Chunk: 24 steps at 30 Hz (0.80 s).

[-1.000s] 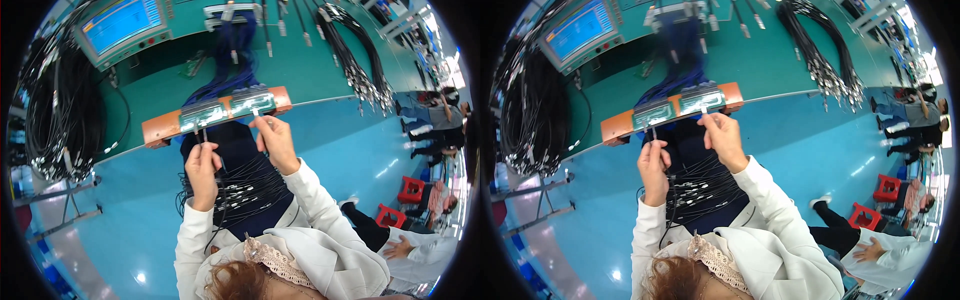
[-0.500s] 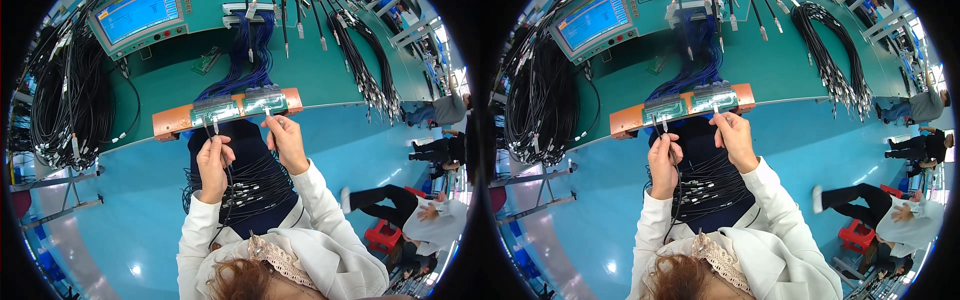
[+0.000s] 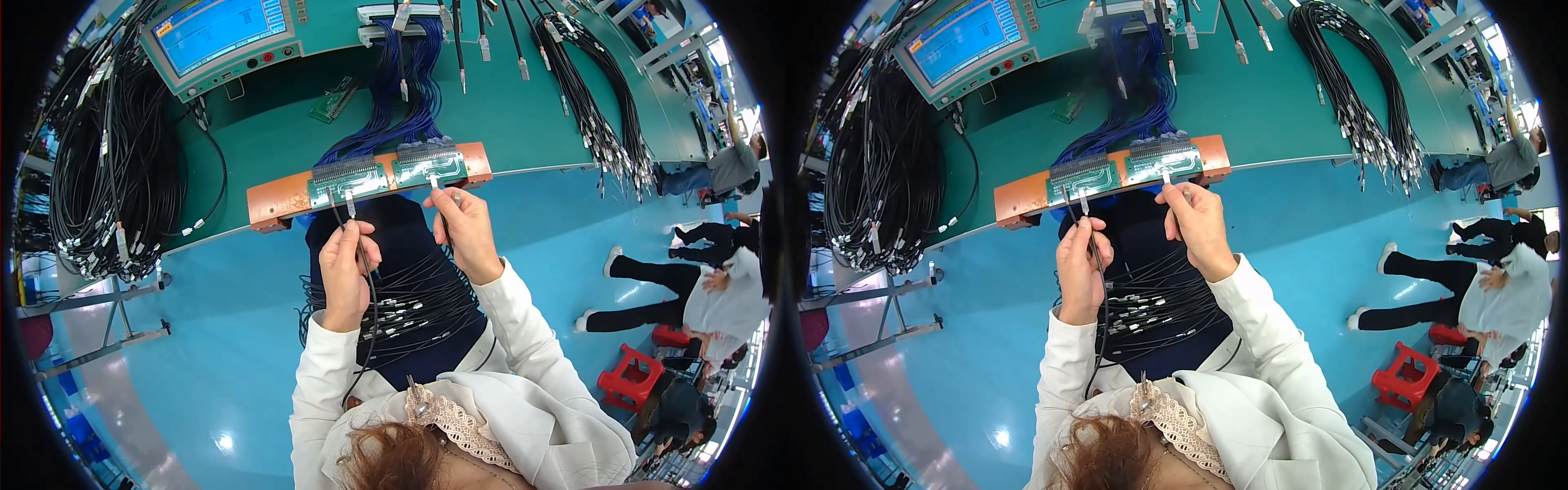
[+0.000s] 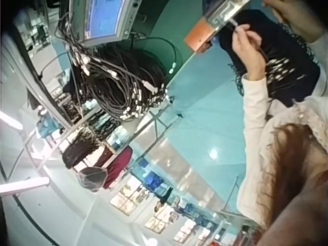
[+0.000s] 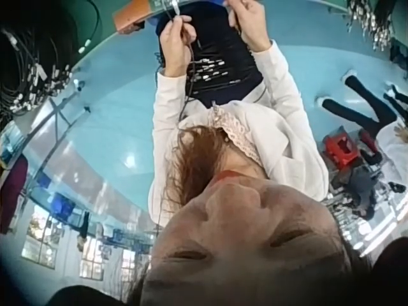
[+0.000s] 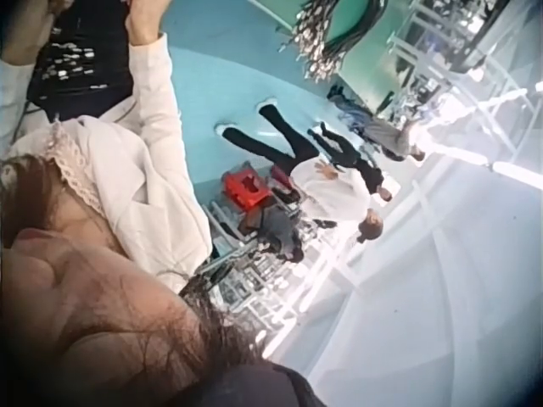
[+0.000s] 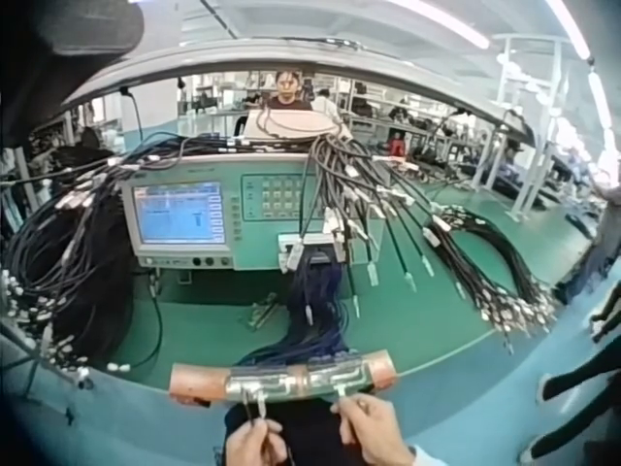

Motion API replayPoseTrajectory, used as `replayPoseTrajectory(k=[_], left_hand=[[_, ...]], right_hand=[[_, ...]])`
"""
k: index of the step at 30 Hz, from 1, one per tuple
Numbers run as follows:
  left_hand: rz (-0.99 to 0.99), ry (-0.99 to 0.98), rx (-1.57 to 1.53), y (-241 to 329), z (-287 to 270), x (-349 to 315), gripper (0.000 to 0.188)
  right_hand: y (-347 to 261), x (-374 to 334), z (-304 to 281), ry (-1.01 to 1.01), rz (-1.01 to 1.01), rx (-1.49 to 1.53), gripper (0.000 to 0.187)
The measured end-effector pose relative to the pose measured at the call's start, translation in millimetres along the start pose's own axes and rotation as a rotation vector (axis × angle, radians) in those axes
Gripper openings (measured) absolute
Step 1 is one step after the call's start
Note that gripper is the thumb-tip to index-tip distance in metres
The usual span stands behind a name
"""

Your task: Testing individual wires from a cable bundle using an electronic testing machine at a workbench.

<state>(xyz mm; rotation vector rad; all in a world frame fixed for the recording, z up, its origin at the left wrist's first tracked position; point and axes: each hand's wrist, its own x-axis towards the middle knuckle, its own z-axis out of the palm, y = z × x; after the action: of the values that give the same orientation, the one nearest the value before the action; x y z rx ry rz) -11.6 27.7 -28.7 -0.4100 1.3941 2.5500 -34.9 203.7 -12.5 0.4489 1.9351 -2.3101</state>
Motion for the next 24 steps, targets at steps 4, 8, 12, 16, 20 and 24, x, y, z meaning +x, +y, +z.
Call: replayPoseTrajectory(k=[4,8,12,16,20,24], left_hand=[[-0.003,0.008,-0.003,0.8,-0.5,0.0,0.026],[0.016,0.003,-0.016,1.4,3.6,2.3,0.025],[0.115,0.039,0.174,-1.2,11.3,5.2,0.024],[0.202,0.073,0.298,-1.2,6.0,5.5,0.023],[0.234,0.091,0.321,0.6,0.8,8.4,0.022],[0.186,0.029,0.336,3.5,6.2,11.8,0.022]], right_hand=[[0.5,0.3,0.5,-0.005,0.0,0.007,0.024],[-1.0,0.2,1.1,0.006,0.003,0.004,0.024],[1.6,2.3,-2.1,0.028,0.013,0.04,0.024],[4.9,5.7,1.2,-0.026,0.043,0.101,0.022],[4.8,7.4,4.8,-0.038,0.056,0.081,0.022],[3.0,9.4,-2.7,0.005,0.017,0.084,0.023]])
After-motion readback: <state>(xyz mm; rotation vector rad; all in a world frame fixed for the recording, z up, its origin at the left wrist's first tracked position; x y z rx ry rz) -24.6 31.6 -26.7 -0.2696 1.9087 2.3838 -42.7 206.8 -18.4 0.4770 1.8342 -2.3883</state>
